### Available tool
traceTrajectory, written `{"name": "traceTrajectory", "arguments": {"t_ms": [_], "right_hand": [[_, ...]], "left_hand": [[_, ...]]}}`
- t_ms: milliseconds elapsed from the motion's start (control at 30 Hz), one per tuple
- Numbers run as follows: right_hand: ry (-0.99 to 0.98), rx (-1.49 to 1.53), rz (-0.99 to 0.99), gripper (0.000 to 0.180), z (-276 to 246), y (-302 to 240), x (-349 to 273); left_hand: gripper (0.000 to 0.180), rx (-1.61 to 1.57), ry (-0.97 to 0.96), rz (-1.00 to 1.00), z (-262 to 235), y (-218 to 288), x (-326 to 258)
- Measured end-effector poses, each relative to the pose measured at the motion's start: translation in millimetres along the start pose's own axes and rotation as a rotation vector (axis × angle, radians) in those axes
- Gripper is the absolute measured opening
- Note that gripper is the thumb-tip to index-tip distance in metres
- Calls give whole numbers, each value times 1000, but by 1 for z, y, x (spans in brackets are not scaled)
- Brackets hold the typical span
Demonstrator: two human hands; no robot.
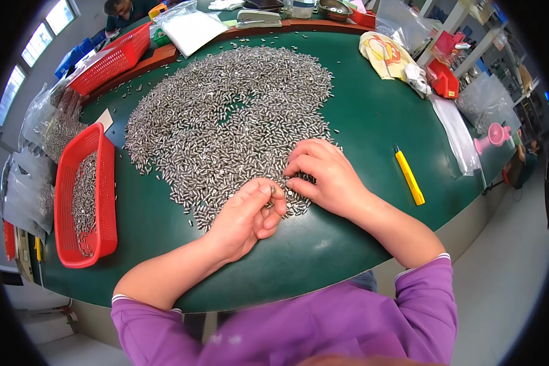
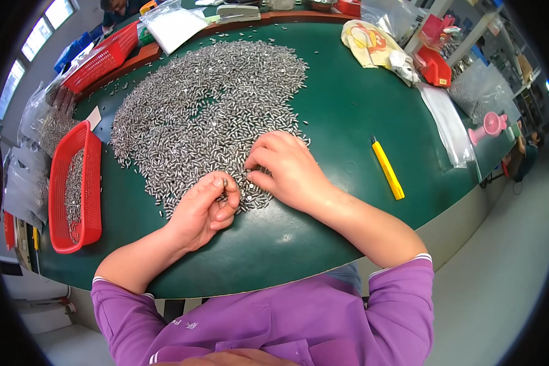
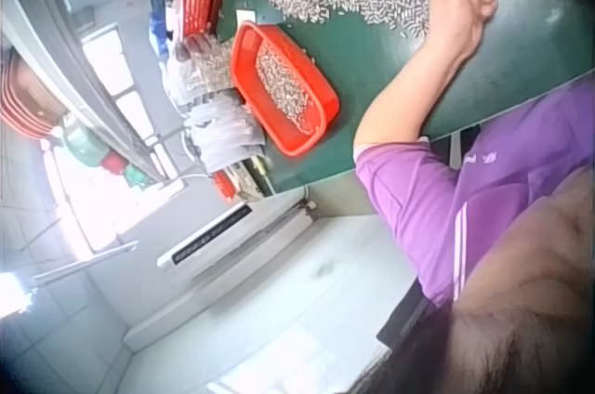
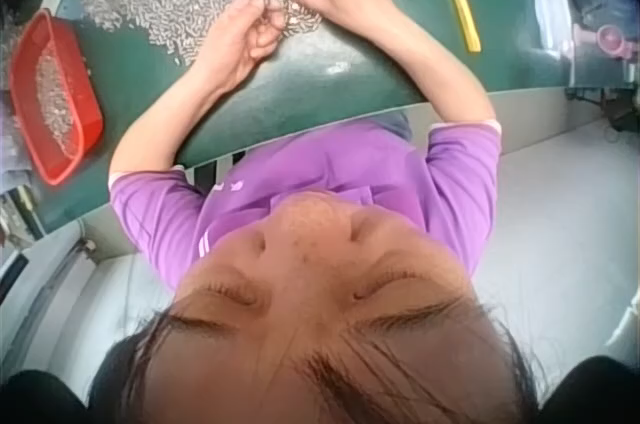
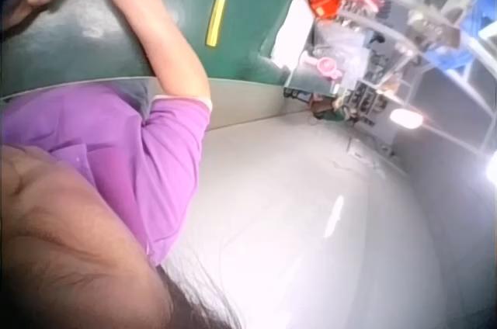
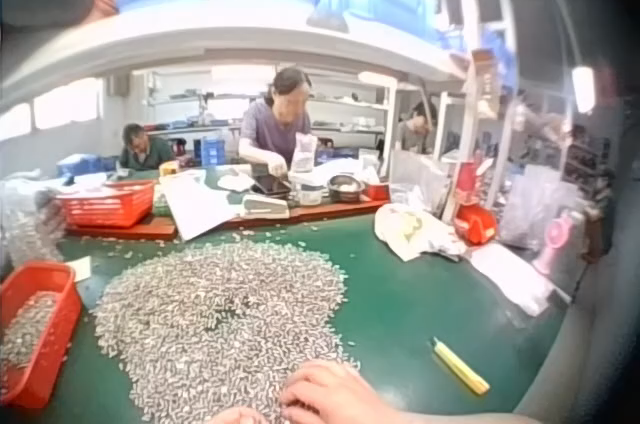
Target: The recorder is inspecting and sorting small metal components on a workbench in a factory.
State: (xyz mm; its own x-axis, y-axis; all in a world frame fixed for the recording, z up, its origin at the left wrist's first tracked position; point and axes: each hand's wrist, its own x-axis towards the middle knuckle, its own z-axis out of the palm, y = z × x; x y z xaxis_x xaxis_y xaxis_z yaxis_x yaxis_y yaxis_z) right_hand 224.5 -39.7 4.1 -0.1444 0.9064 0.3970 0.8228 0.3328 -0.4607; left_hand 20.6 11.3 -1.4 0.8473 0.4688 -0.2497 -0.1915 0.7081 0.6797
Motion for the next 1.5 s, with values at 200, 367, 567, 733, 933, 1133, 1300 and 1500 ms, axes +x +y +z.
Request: {"name": "traceTrajectory", "arguments": {"t_ms": [200, 367, 567, 733, 933, 1133, 1300, 1500], "right_hand": [[82, 10, -31, 13, 1, -5, 3], [172, 111, -125, 15, -7, -17, 3], [99, 238, -224, 21, -2, -20, -2], [126, 69, -38, 27, -9, -10, 0], [-53, -103, 17, 15, -3, 3, 1], [144, 87, 5, 12, -5, -9, 4], [152, 104, -163, 16, -10, -22, 2], [159, 103, -303, 22, -9, -16, 0]], "left_hand": [[18, 9, -1, -8, 0, 2, -2], [16, 22, 10, -11, 5, 2, -2], [14, 163, 7, 16, 4, 0, -3], [14, 43, 17, -7, -2, 0, 0], [20, 16, 83, -35, 4, 2, -2], [20, 12, 70, -39, 6, 4, -4], [18, 49, -19, 4, 3, 1, -3], [17, 77, -34, -24, 1, 2, -3]]}}
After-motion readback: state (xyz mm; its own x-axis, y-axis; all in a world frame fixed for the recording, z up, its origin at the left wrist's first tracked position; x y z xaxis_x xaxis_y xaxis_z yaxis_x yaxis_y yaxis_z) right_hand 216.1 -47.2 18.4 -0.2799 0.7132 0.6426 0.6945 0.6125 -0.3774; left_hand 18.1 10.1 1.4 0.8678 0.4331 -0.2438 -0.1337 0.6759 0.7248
